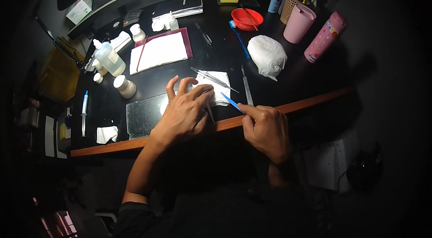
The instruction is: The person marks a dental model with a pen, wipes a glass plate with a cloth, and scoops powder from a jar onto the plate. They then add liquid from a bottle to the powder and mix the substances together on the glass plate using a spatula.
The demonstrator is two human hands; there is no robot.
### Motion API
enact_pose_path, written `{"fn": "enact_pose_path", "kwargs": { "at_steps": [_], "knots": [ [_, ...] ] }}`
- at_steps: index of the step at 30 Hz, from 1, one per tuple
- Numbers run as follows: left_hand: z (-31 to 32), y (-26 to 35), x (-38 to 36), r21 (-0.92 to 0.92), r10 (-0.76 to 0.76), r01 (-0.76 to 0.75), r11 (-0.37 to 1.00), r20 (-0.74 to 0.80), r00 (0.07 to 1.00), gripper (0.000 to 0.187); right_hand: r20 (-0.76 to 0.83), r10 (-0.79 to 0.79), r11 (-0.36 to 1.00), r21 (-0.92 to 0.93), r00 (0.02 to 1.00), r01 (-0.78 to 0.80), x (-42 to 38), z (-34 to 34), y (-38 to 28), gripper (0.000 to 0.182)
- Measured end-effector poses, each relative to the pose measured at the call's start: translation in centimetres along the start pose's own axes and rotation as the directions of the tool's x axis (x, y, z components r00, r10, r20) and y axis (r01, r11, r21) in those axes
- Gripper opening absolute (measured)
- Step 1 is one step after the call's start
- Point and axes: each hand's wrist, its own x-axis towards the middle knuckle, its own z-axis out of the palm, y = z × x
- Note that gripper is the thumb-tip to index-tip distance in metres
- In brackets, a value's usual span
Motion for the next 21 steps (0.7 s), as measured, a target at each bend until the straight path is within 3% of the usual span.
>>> {"fn": "enact_pose_path", "kwargs": {
  "at_steps": [4,7,10,14,17,19,21],
  "knots": [
    [0.2,-0.1,0.1,-0.01,-0.007,0.008,1.0,0.038,0.999,0.056,-0.113,0.027,0.985,0.17,0.993,-0.007,-0.4,0.5,0.9,0.018],
    [0.2,-0.1,0.1,-0.008,-0.008,0.009,1.0,0.036,0.999,0.056,-0.134,0.168,0.958,0.256,0.977,-0.13,-0.7,0.9,0.6,0.013],
    [0.3,-0.2,0.1,-0.024,0.0,0.0,1.0,0.025,1.0,0.057,-0.31,0.066,0.986,0.164,0.948,-0.016,-0.4,2.0,0.9,0.013],
    [0.3,-0.2,0.1,-0.006,0.002,-0.002,1.0,0.012,1.0,0.057,-0.299,-0.16,0.982,0.048,0.941,0.182,0.4,3.2,1.6,0.014],
    [0.9,-0.4,0.0,0.002,0.006,-0.006,1.0,-0.01,1.0,0.056,-0.214,-0.18,0.982,0.02,0.96,0.189,-0.2,1.8,1.6,0.014],
    [1.3,-0.7,0.0,0.004,0.003,-0.003,1.0,-0.026,1.0,0.057,-0.248,-0.163,0.976,0.103,0.955,0.193,-0.4,1.3,2.1,0.01],
    [2.2,-1.0,-0.2,0.0,0.006,-0.006,1.0,-0.08,0.997,0.064,-0.33,0.012,0.968,0.239,0.944,0.072,-0.5,2.0,2.3,0.01]
  ]
}}
